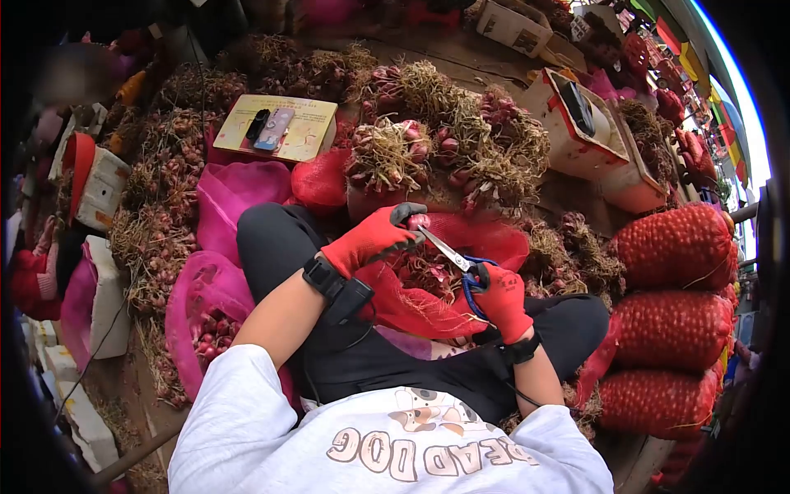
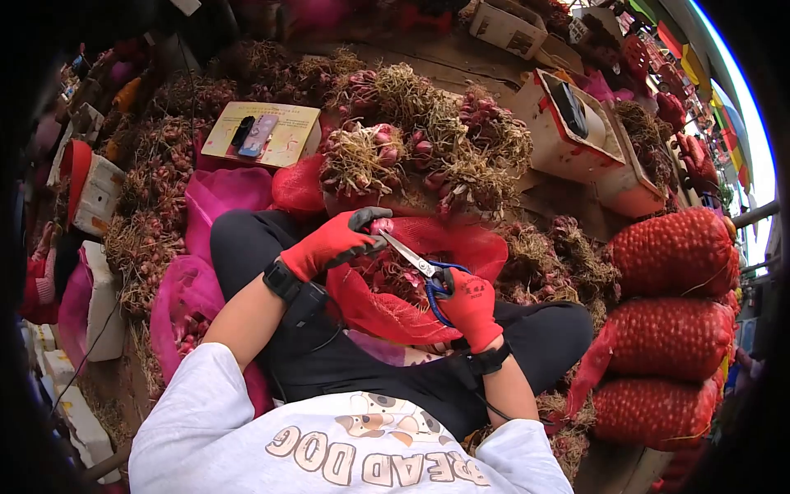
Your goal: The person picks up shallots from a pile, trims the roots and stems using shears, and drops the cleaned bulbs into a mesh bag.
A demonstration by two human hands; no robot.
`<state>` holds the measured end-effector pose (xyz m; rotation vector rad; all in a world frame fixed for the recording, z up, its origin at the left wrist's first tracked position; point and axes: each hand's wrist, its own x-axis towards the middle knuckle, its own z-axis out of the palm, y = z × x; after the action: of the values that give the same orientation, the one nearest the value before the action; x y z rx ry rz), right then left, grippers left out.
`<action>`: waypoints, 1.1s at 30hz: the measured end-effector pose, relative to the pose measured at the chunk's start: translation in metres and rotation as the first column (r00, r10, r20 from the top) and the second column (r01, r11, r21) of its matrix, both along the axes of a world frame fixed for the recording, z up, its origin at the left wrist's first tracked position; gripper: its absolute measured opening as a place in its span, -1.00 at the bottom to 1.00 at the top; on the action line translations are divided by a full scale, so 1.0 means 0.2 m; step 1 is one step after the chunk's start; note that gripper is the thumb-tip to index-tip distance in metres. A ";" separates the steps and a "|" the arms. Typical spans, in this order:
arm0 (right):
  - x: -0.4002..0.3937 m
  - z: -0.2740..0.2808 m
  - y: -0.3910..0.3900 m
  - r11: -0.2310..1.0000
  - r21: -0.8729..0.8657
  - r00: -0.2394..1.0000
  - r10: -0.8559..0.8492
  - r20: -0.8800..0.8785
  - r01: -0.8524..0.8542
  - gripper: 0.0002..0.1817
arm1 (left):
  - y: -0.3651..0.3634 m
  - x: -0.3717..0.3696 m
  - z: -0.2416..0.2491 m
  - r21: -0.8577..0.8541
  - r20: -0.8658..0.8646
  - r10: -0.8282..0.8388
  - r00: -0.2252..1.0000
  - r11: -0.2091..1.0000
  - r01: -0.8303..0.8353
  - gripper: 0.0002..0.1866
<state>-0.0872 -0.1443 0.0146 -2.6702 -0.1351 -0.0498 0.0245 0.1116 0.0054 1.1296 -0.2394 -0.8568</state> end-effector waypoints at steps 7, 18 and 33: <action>0.04 -0.05 -0.01 0.994 -0.035 0.977 -0.107 -0.184 0.102 -0.72 | -0.01 -0.01 -0.04 0.196 0.063 0.017 0.998 0.980 -0.029 -0.42; 0.08 -0.03 0.06 0.924 0.381 0.999 0.046 -0.020 -0.035 -0.74 | -0.10 -0.01 -0.18 0.184 0.135 -0.191 0.972 0.969 0.165 -0.37; 0.03 -0.03 -0.01 0.980 0.179 0.987 -0.063 -0.145 0.089 -0.78 | -0.07 -0.03 -0.04 0.159 0.090 0.004 0.996 0.987 -0.018 -0.42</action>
<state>-0.0820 -0.1467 0.0082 -2.4825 0.0161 0.0948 0.0194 0.0979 -0.0031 1.3190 -0.2413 -0.8279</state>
